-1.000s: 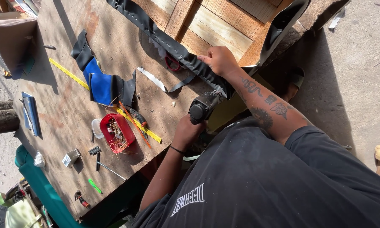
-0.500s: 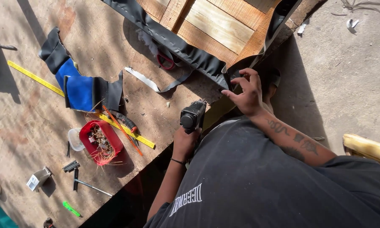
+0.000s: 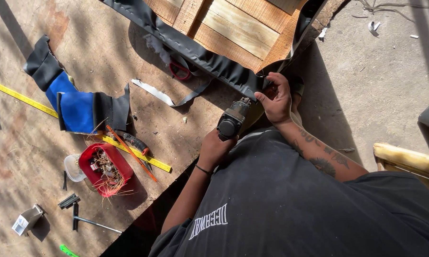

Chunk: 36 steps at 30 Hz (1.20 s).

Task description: Securing vinyl fabric to a wooden frame using a pneumatic staple gun and trimming excess material with scissors.

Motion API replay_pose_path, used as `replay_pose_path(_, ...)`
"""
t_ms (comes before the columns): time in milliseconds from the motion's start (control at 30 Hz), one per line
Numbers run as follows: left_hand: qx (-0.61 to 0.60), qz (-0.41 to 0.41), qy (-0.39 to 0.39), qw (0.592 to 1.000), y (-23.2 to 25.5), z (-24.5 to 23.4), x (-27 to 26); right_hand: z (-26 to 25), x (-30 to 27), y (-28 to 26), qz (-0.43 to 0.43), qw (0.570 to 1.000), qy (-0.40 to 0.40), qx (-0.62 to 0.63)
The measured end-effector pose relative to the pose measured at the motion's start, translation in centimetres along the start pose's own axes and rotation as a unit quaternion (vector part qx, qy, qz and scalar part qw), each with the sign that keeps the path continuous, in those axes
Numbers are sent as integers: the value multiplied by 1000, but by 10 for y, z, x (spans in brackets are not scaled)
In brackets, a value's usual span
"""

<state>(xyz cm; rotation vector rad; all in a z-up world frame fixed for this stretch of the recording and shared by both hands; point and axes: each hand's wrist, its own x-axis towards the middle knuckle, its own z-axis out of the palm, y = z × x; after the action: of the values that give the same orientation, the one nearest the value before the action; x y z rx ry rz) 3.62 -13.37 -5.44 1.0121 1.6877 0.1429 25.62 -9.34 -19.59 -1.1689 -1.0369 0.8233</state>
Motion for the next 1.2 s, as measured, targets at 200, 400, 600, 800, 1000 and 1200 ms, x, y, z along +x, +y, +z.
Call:
replay_pose_path(200,32,2,7,999,4,2,-8,-7,16,19,188,980,49,35)
replay_pose_path(400,37,-10,8,999,29,8,-15,-22,39,28,271,957,-10,-106)
replay_pose_path(600,43,-42,23,998,58,25,-14,-23,47,23,334,937,-24,-98)
replay_pose_path(800,41,-65,44,996,74,37,-14,-30,44,24,345,929,-69,-113)
replay_pose_path(1000,20,-91,74,993,76,41,-22,-31,49,30,335,933,-96,-93)
replay_pose_path(1200,4,-95,78,992,103,48,-30,-35,51,31,302,947,-96,-51)
